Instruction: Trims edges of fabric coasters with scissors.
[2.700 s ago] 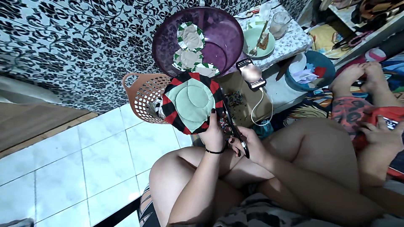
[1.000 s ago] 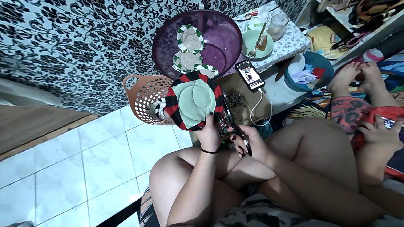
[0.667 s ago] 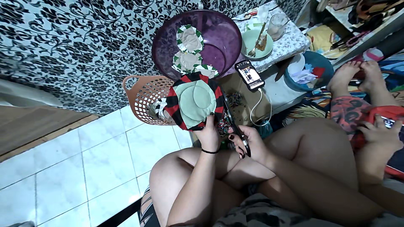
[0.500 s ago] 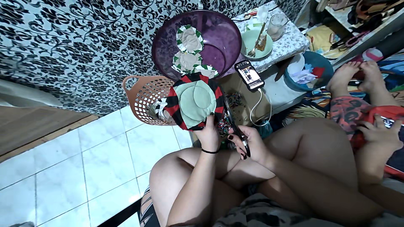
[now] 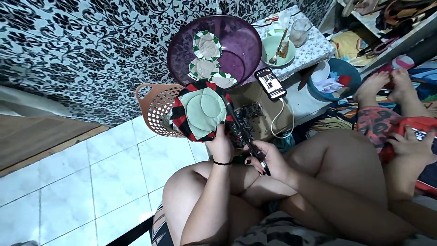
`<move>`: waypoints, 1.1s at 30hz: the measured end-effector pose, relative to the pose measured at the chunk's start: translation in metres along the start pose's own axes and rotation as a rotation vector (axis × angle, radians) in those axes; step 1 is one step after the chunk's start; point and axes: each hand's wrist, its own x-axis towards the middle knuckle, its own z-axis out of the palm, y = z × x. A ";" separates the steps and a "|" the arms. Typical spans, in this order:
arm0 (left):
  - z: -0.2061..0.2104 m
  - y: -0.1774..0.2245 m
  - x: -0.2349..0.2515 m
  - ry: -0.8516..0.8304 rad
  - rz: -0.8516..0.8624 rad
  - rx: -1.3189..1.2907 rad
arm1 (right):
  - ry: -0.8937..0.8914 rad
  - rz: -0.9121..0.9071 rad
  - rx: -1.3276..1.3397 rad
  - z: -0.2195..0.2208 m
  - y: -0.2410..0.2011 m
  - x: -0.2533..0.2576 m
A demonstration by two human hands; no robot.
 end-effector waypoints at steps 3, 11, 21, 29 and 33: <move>-0.002 0.003 0.002 0.010 0.020 -0.002 | 0.010 0.135 0.000 0.003 -0.003 -0.001; -0.015 0.027 0.025 0.005 -0.005 0.052 | 0.051 0.122 -0.086 -0.012 -0.002 0.002; -0.018 0.034 0.023 -0.120 -0.077 0.097 | 0.022 0.043 -0.121 -0.009 0.000 0.003; -0.015 0.029 0.014 -0.178 -0.118 0.150 | 0.095 -0.025 -0.052 -0.011 0.001 0.005; -0.017 0.033 0.018 -0.169 -0.100 0.149 | 0.066 -0.048 -0.057 -0.014 0.002 0.004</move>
